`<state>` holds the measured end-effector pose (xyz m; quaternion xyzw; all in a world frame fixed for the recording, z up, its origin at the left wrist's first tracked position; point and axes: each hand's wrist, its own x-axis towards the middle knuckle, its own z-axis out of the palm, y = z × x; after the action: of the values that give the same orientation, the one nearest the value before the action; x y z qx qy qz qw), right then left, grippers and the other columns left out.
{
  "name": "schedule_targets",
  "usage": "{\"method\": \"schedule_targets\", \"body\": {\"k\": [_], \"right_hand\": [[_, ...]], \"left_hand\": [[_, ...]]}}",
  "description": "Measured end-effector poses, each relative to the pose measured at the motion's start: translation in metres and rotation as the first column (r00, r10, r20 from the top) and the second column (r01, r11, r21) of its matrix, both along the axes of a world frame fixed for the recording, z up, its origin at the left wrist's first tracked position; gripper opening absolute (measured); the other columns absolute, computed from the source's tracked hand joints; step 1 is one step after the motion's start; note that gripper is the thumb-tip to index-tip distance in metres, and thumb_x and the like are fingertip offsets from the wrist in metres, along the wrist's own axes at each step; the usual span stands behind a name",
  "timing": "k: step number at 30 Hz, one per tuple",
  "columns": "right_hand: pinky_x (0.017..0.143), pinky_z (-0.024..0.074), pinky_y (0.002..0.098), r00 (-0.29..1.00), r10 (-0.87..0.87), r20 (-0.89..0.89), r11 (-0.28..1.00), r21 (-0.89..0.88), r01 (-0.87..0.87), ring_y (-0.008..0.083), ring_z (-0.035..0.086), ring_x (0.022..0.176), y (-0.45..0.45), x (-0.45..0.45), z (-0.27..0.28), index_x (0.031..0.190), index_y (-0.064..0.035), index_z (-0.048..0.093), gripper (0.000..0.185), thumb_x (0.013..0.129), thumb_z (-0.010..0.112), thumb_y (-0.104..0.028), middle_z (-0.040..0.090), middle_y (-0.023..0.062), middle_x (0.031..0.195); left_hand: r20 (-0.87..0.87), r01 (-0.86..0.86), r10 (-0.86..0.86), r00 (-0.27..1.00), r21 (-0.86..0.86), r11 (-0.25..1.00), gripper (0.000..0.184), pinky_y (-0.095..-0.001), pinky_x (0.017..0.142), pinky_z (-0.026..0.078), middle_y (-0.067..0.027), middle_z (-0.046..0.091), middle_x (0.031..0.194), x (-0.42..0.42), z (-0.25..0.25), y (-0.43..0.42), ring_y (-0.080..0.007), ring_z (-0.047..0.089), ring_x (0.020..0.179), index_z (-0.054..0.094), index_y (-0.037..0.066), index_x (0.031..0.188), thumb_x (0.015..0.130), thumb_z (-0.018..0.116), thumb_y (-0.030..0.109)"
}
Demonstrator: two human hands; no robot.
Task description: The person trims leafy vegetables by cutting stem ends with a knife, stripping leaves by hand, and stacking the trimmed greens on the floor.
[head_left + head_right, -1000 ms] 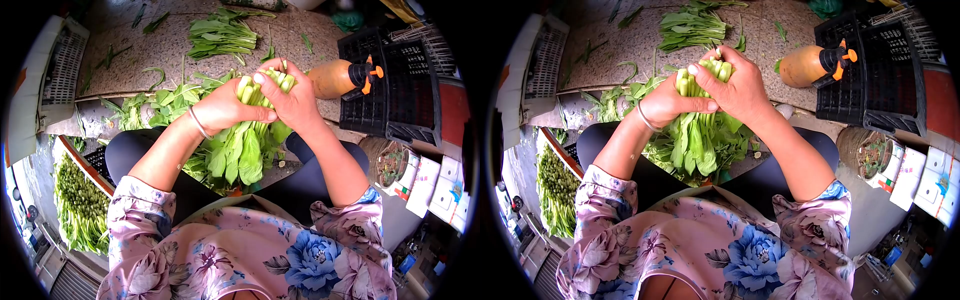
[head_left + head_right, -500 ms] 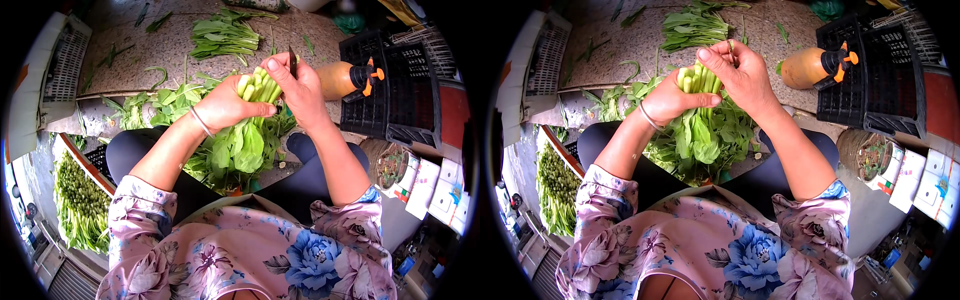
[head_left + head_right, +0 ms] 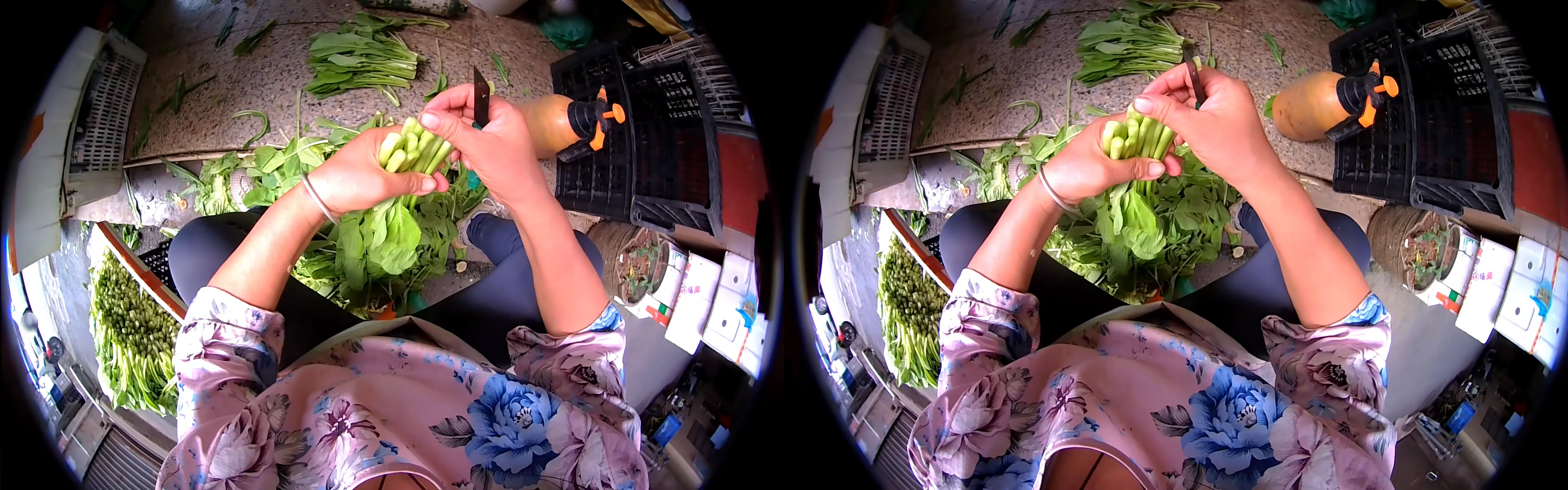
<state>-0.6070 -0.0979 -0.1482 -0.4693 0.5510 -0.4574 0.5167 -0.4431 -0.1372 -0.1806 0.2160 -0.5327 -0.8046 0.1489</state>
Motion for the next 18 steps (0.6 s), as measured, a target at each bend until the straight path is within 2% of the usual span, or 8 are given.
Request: {"method": "schedule_targets", "body": {"k": [5,8,9,11,13,15,17,18], "right_hand": [[0.059,0.0435,0.0187,1.000,0.009,0.005,0.998,-0.061,-0.009,0.0053,0.054,0.067,-0.001,-0.006,-0.006,0.087,-0.0003,0.059,0.020,0.081,0.063,-0.019,0.060,0.0033,0.078],[0.058,0.0357,0.0174,0.986,-0.159,-0.057,0.984,-0.087,0.153,0.0036,0.045,0.064,-0.006,-0.021,-0.002,0.089,-0.0018,0.060,0.026,0.089,0.050,-0.026,0.053,-0.0024,0.071],[0.058,0.0357,0.0174,0.986,-0.158,-0.060,0.984,-0.087,0.152,0.0036,0.045,0.064,-0.009,-0.022,-0.003,0.089,-0.0018,0.060,0.026,0.089,0.050,-0.026,0.053,-0.0024,0.071],[0.046,0.0272,0.0142,0.954,-0.301,0.003,0.943,-0.148,0.298,-0.0003,0.035,0.055,-0.013,-0.026,-0.004,0.097,-0.0044,0.058,0.028,0.092,0.045,-0.029,0.046,-0.0050,0.068],[0.050,0.0319,0.0159,0.961,-0.275,-0.031,0.951,-0.160,0.266,0.0023,0.038,0.058,-0.014,-0.022,-0.010,0.097,-0.0062,0.058,0.028,0.092,0.045,-0.030,0.046,-0.0047,0.069],[0.059,0.0381,0.0192,0.951,-0.181,-0.252,0.963,-0.244,0.118,0.0064,0.043,0.063,-0.011,0.004,-0.024,0.097,-0.0071,0.058,0.027,0.091,0.045,-0.030,0.049,-0.0027,0.072],[0.064,0.0423,0.0295,0.957,-0.064,-0.283,0.992,-0.124,0.030,0.0172,0.054,0.070,-0.004,0.028,-0.043,0.096,-0.0044,0.056,0.037,0.088,0.047,-0.039,0.057,0.0058,0.073],[0.062,0.0423,0.0320,0.909,-0.077,-0.408,0.988,-0.150,0.016,0.0195,0.055,0.069,-0.001,0.028,-0.044,0.093,-0.0035,0.055,0.042,0.088,0.044,-0.044,0.057,0.0083,0.071]], "left_hand": [[0.001,0.047,-0.047,0.999,-0.017,0.999,0.030,-0.0252,0.078,0.046,-0.0059,0.062,0.087,0.001,-0.002,0.004,-0.0121,0.059,0.083,0.052,0.000,0.105,0.077,0.064,0.005],[0.070,0.088,-0.072,0.995,-0.261,0.961,0.031,-0.0277,0.074,0.047,-0.0059,0.061,0.087,0.000,-0.013,0.009,-0.0152,0.060,0.081,0.053,0.003,0.104,0.076,0.065,0.009],[0.067,0.087,-0.072,0.995,-0.261,0.961,0.031,-0.0277,0.074,0.047,-0.0059,0.061,0.087,0.001,-0.011,0.009,-0.0152,0.060,0.081,0.053,0.003,0.104,0.076,0.065,0.009],[0.256,0.196,-0.022,0.967,-0.681,0.706,0.034,-0.0302,0.070,0.047,-0.0088,0.061,0.086,0.001,-0.004,0.012,-0.0203,0.060,0.076,0.052,0.004,0.103,0.074,0.067,0.011],[0.253,0.189,-0.014,0.967,-0.684,0.705,0.034,-0.0322,0.069,0.046,-0.0111,0.060,0.084,-0.003,-0.007,0.014,-0.0244,0.059,0.074,0.052,0.004,0.101,0.072,0.068,0.012],[0.244,0.173,-0.012,0.970,-0.649,0.741,0.031,-0.0330,0.069,0.047,-0.0113,0.061,0.081,-0.005,-0.006,0.016,-0.0242,0.059,0.073,0.053,0.004,0.099,0.072,0.067,0.011],[0.260,0.186,-0.023,0.965,-0.625,0.758,0.030,-0.0331,0.069,0.047,-0.0120,0.062,0.079,-0.003,-0.010,0.016,-0.0246,0.059,0.072,0.054,0.005,0.098,0.071,0.067,0.011],[0.268,0.216,-0.054,0.962,-0.625,0.750,0.031,-0.0331,0.069,0.047,-0.0122,0.062,0.079,-0.002,-0.012,0.016,-0.0247,0.059,0.071,0.054,0.005,0.098,0.071,0.067,0.011]]}}
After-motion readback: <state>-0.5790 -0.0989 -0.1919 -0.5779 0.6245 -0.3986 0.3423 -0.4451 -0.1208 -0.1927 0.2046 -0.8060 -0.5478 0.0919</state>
